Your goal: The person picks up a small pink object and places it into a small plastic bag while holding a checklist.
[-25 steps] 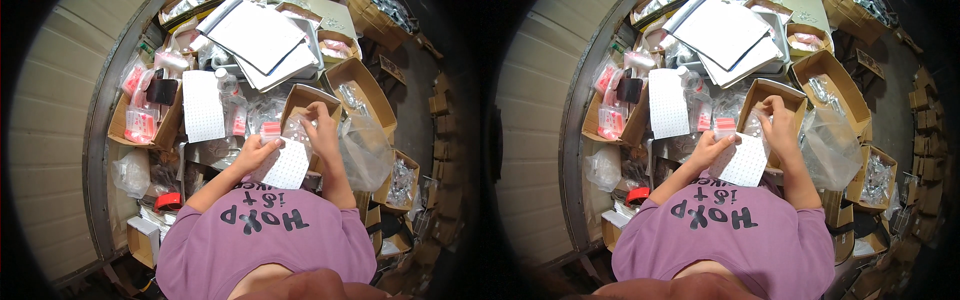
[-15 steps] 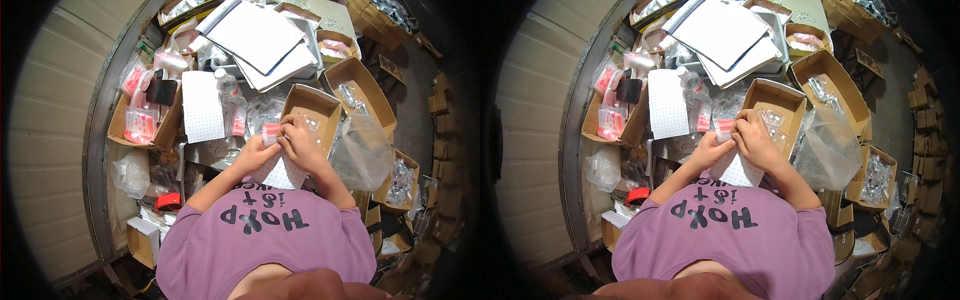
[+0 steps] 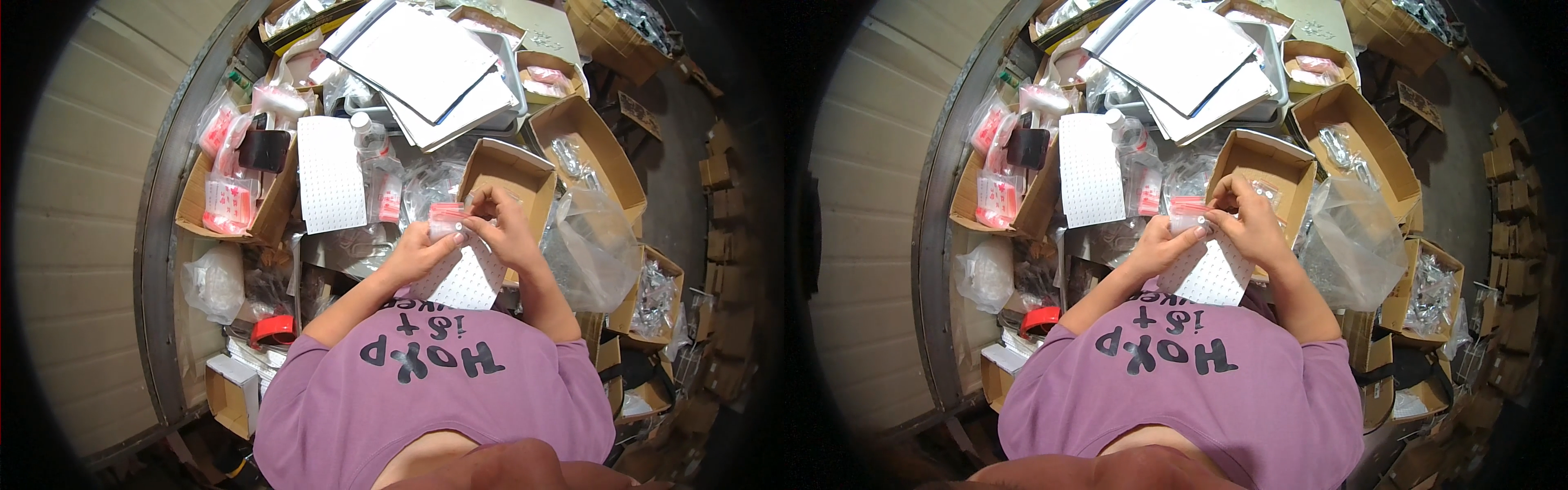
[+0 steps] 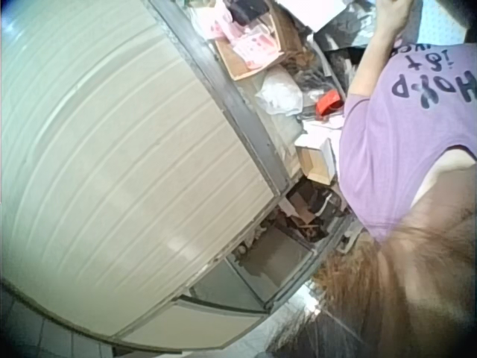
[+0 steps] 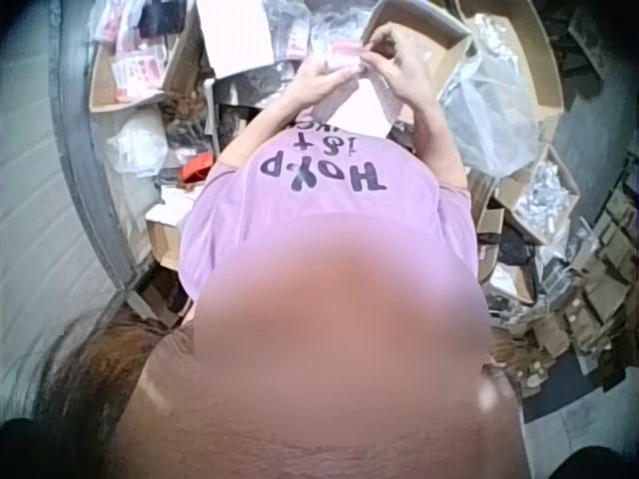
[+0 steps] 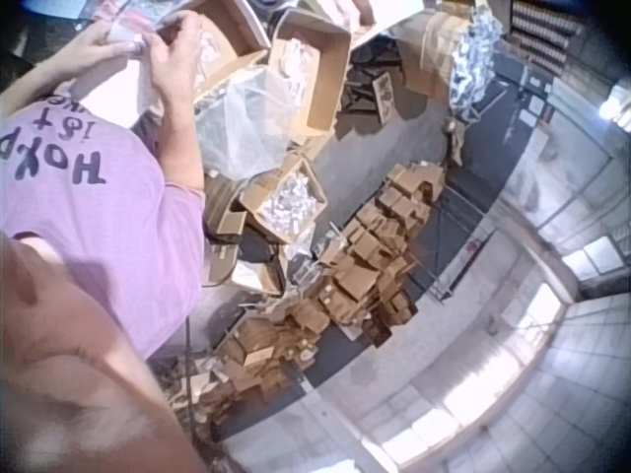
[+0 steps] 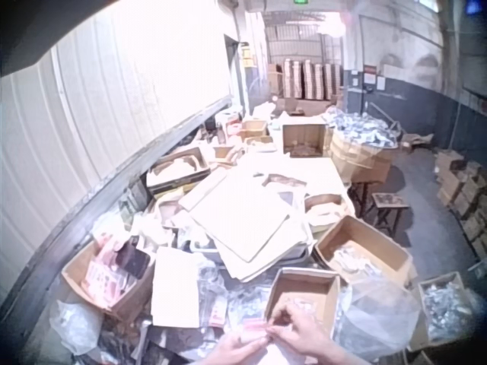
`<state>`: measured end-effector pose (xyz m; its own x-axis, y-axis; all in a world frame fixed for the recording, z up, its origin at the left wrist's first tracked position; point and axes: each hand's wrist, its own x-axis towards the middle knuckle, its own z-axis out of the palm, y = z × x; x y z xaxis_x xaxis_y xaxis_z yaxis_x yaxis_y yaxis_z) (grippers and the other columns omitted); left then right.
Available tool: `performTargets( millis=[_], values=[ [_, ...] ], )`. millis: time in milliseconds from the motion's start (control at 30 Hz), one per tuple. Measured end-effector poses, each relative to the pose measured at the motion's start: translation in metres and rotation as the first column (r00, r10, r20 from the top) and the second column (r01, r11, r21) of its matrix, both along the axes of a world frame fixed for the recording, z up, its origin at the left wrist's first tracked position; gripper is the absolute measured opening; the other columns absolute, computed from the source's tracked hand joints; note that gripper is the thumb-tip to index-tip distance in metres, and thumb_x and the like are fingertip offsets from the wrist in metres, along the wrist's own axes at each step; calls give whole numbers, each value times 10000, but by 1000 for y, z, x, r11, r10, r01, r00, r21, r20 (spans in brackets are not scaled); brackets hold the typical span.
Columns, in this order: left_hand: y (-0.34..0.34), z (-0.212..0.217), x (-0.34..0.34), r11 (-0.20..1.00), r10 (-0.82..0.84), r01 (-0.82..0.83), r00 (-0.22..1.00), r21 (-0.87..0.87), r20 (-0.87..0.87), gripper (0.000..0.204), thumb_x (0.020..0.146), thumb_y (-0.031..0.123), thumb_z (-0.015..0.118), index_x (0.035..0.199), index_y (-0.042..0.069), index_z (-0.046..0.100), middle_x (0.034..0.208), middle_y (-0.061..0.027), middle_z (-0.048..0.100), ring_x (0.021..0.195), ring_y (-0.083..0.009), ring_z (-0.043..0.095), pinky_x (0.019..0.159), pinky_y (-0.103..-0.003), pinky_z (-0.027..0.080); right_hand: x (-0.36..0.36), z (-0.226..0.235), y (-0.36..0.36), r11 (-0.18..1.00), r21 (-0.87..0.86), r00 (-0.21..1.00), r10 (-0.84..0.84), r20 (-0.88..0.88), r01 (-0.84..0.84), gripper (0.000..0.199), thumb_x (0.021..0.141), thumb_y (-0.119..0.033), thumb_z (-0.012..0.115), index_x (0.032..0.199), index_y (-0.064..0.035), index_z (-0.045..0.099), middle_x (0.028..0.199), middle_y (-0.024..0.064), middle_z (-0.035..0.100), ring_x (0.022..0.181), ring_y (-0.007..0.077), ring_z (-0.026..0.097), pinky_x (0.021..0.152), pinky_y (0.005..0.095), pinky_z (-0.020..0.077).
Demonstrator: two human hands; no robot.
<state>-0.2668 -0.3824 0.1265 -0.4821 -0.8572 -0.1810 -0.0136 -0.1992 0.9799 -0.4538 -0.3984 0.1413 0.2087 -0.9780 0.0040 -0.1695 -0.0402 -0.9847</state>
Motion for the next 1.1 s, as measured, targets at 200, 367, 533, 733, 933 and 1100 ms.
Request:
performTargets(
  millis=[200,367,533,733,933,1100],
  values=[
    [-1,5,-2,997,12,-14,1000,-79,-26,261,905,208,620,1063,1,635,918,-19,651,820,-66,569,714,-229,462,-3,10,0,999,-17,999,35,13,-35,253,770,-48,691,954,0,526,856,80,614,815,147,621,714,280,496],
    [-1,0,-1,998,6,-5,1000,-68,10,249,907,197,616,1064,4,635,905,-13,643,802,-61,562,702,-224,457,-3,10,0,998,-38,998,58,-32,-59,232,779,-15,662,968,3,528,892,94,613,823,159,626,752,286,505],
    [1,2,-3,993,77,-81,996,-88,-54,270,916,209,584,1070,-7,628,866,-21,655,769,-73,568,678,-247,467,-6,11,0,997,34,997,65,31,-66,249,781,59,606,1007,5,517,914,98,617,872,171,635,792,284,513],
    [1,-4,-1,995,87,-89,996,-48,-34,268,926,229,577,980,-24,645,793,-2,626,712,-54,534,627,-235,444,-8,5,-1,998,-26,996,58,70,-56,309,763,108,573,1046,0,506,945,106,625,894,186,648,807,292,518],
    [1,-10,1,986,146,-145,989,85,2,293,945,251,540,897,-15,653,744,15,607,655,-37,504,567,-220,412,-5,21,2,986,-127,993,99,-58,-105,323,743,124,552,1041,6,512,948,114,625,871,201,654,795,307,533],
    [1,-15,-1,953,286,-267,948,140,-140,305,944,244,538,858,-23,659,707,27,595,607,-37,490,518,-224,395,-12,17,1,991,-117,997,53,-61,-60,276,743,103,577,1000,9,537,927,119,624,839,208,658,750,307,538]
  ],
)
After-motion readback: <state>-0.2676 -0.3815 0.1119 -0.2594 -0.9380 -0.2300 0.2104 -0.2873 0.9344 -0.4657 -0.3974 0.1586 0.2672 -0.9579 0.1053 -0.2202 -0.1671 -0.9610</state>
